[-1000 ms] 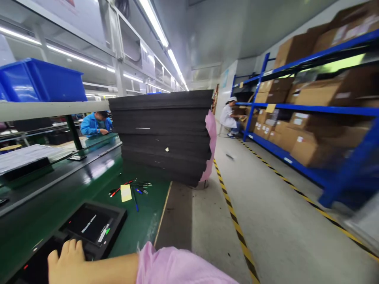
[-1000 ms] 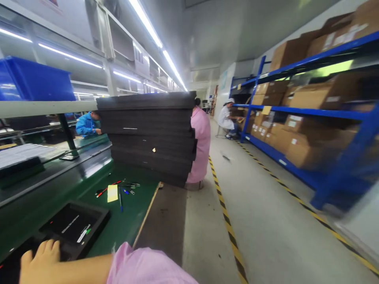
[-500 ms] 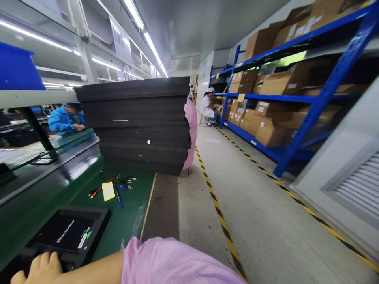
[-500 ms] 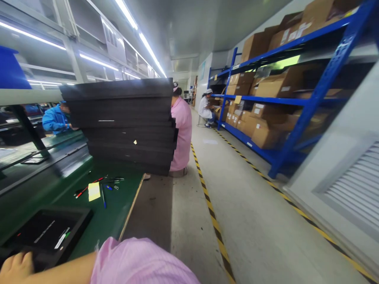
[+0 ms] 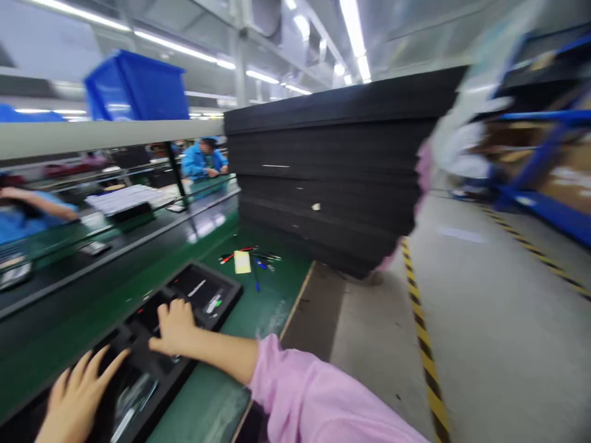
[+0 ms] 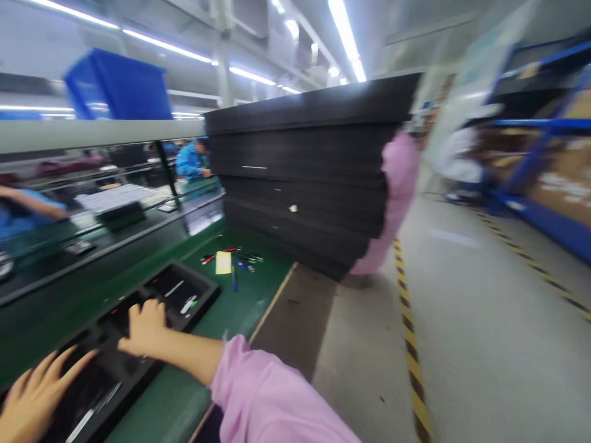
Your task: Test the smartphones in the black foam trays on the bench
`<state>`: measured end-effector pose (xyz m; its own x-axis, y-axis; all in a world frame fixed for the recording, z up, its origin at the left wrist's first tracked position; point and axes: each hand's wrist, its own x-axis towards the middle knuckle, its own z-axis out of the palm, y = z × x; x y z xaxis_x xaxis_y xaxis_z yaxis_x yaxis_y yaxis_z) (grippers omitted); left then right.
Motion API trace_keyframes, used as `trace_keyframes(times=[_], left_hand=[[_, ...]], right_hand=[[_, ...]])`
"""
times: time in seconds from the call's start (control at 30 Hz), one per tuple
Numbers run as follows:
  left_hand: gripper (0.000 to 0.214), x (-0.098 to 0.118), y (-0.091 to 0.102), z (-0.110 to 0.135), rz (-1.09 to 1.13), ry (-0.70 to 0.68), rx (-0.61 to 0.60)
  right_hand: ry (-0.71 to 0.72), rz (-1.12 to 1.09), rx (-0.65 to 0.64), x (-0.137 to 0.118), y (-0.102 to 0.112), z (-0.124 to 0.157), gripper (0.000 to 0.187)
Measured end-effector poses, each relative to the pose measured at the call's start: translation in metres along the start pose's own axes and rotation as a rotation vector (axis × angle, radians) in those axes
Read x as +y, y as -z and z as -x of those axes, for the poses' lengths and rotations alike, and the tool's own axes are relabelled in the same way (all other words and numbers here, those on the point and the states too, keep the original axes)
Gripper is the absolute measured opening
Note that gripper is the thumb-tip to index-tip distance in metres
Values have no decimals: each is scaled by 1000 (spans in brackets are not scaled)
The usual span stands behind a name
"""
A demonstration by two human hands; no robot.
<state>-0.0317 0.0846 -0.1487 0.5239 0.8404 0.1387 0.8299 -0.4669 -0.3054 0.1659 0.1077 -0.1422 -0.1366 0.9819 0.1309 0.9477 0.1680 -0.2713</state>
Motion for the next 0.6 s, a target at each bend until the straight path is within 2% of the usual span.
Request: trace_keyframes(times=[0.03, 0.1, 0.13, 0.23, 0.3, 0.47, 0.5, 0.57, 0.6], left_hand=[[60, 1, 4, 8, -5, 73, 9], [65, 6, 12, 14, 79, 152, 30], [64, 9, 17, 16, 95, 174, 35], [42, 16, 32, 26, 95, 260, 83], [42, 24, 44, 44, 66, 316, 127], [34, 57, 78, 116, -87, 426, 261], [34, 64, 86, 134, -138, 425, 332], [42, 74, 105, 175, -310, 365, 597], [52, 76, 116, 198, -398, 395, 654]], right_hand=[[-7, 3, -1, 0, 2, 2, 73], [-18, 7, 21, -1, 2, 4, 64], [-16, 7, 34, -2, 2, 5, 61], [13, 12, 67, -4, -1, 9, 55], [22, 22, 88, -4, -3, 12, 49], [102, 85, 206, -1, -17, 8, 45], [128, 91, 220, -1, -20, 6, 44], [173, 90, 253, 0, -25, 4, 42], [193, 83, 274, 1, -27, 3, 41]])
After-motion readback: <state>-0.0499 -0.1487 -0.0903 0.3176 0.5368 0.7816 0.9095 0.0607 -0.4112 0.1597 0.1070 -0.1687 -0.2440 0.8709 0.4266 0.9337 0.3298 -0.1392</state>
